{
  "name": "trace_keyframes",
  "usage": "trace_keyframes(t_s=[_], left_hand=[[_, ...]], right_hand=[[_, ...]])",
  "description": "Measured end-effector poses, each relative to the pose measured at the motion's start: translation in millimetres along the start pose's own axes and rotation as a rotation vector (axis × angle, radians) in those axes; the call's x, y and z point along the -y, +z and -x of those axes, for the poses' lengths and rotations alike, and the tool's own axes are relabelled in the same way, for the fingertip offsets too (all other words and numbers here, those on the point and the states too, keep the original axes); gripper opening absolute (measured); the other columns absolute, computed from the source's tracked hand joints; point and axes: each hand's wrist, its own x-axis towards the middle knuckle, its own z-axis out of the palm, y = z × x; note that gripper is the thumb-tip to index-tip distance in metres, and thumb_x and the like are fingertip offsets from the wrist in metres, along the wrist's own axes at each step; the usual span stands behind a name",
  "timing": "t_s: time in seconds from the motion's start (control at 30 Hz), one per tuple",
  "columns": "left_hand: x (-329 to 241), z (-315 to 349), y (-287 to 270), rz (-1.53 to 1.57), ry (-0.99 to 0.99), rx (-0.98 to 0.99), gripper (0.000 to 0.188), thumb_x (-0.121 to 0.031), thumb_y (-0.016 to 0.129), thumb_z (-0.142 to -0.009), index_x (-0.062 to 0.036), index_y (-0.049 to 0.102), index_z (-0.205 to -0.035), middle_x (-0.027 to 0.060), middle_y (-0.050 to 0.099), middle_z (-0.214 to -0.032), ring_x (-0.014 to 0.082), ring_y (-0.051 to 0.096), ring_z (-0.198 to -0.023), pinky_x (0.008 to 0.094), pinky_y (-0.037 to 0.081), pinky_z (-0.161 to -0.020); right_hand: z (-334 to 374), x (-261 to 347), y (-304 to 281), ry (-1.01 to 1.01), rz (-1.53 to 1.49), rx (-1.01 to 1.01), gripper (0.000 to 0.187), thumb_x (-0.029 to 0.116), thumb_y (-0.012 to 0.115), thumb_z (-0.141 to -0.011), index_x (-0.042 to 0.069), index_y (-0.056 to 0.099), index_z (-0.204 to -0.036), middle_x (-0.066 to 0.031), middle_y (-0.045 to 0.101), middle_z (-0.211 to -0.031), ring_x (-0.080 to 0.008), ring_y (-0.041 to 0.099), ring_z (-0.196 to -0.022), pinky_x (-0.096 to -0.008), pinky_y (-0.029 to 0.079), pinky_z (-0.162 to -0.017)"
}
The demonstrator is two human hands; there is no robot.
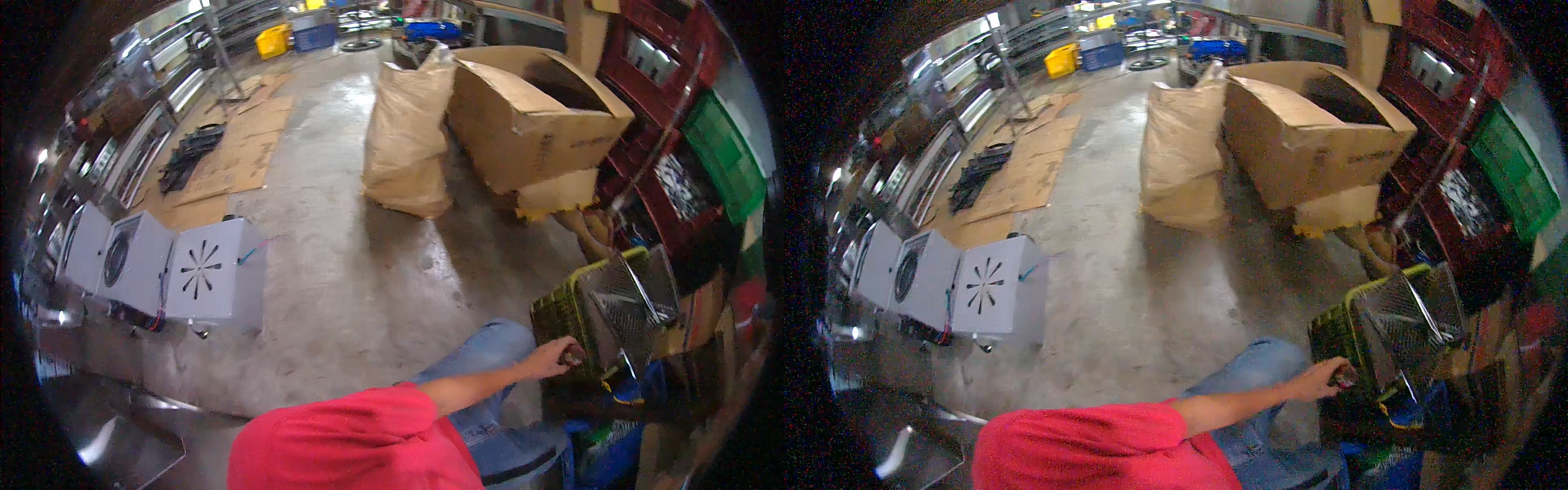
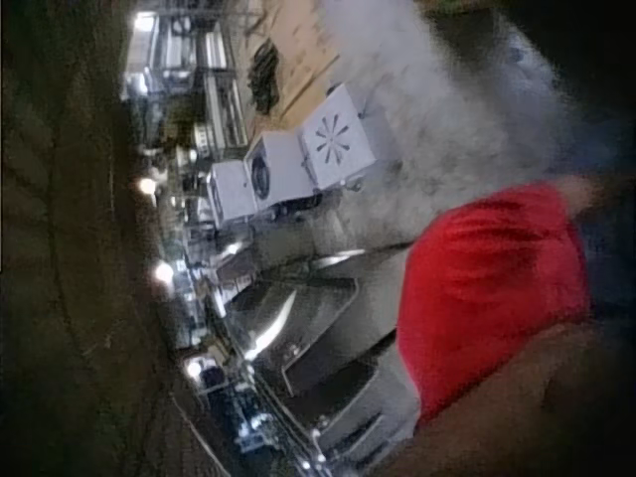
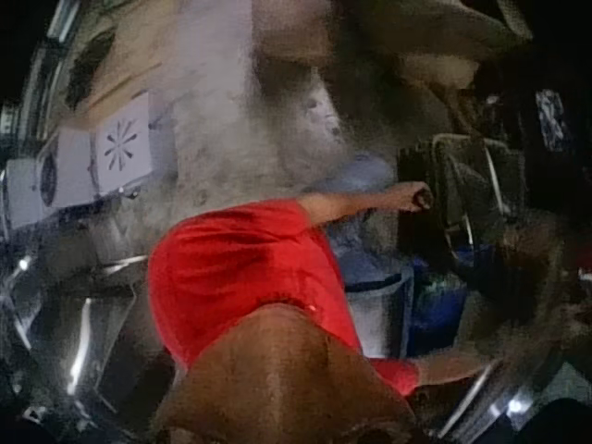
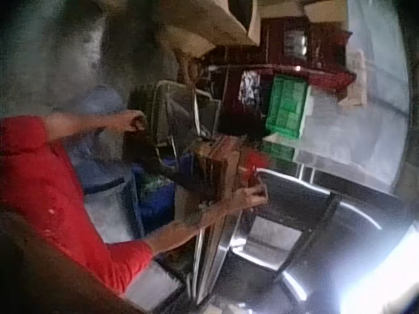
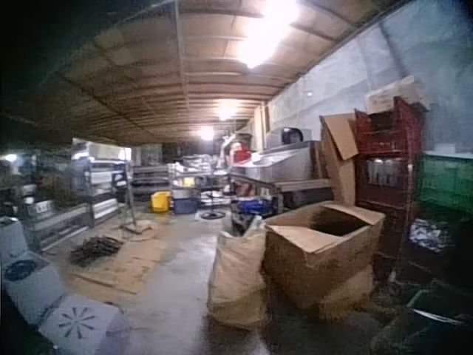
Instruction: The person wipes the exterior and interior surfaces of a stainless steel range hood with a cloth. Then the person uses a small brush to apply a substance from a jar onto the hood's surface.
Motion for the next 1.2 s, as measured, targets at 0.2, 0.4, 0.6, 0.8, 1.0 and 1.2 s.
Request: trace_keyframes(t_s=[0.2,0.4,0.6,0.8,1.0,1.2], left_hand=[[9,-2,-29,0.238,-0.083,0.058,0.06,0.006,0.074,-0.083,-0.0022,0.055,-0.14,0.0125,0.063,-0.136,0.0253,0.072,-0.116,0.037,0.061,-0.095],[-13,-9,-32,-0.057,0.0,0.049,0.057,-0.006,0.082,-0.089,-0.004,0.056,-0.14,0.0144,0.071,-0.127,0.0265,0.072,-0.114,0.0381,0.056,-0.098],[-9,-7,-30,-0.062,0.016,0.058,0.058,-0.011,0.083,-0.089,-0.0054,0.057,-0.14,0.0165,0.074,-0.124,0.0293,0.073,-0.113,0.04,0.055,-0.099],[-4,-4,-30,-0.089,0.01,0.03,0.057,-0.011,0.082,-0.088,-0.0051,0.057,-0.139,0.017,0.075,-0.121,0.0312,0.073,-0.112,0.0403,0.056,-0.097],[-19,-7,-32,-0.058,-0.012,0.048,0.056,-0.012,0.082,-0.089,-0.0054,0.058,-0.139,0.0168,0.075,-0.121,0.0314,0.074,-0.108,0.04,0.058,-0.092],[-17,-7,-30,-0.137,0.032,0.017,0.056,-0.013,0.083,-0.089,-0.0052,0.058,-0.139,0.016,0.076,-0.118,0.0279,0.075,-0.105,0.0375,0.058,-0.09]], right_hand=[[-22,-65,27,0.033,0.32,0.023,0.028,0.019,0.064,-0.106,-0.002,0.065,-0.125,-0.0165,0.075,-0.114,-0.022,0.075,-0.103,-0.0368,0.059,-0.091],[-8,8,7,0.127,-0.352,-0.154,0.03,0.028,0.059,-0.114,-0.002,0.056,-0.116,-0.012,0.075,-0.105,-0.0188,0.075,-0.096,-0.0331,0.058,-0.092],[-8,5,11,0.132,-0.452,-0.18,0.03,0.027,0.06,-0.113,-0.001,0.05,-0.112,-0.0128,0.074,-0.096,-0.017,0.074,-0.089,-0.0332,0.059,-0.085],[-7,8,14,0.135,-0.446,-0.165,0.028,0.025,0.059,-0.114,-0.002,0.05,-0.112,-0.0134,0.073,-0.096,-0.0182,0.074,-0.088,-0.0333,0.059,-0.085],[-8,6,16,0.119,-0.495,-0.184,0.03,0.026,0.059,-0.113,-0.002,0.05,-0.113,-0.0143,0.074,-0.095,-0.0185,0.074,-0.087,-0.033,0.06,-0.085],[-11,4,18,0.132,-0.423,-0.188,0.029,0.025,0.062,-0.112,-0.002,0.051,-0.111,-0.0142,0.074,-0.095,-0.0187,0.074,-0.087,-0.0332,0.061,-0.082]])
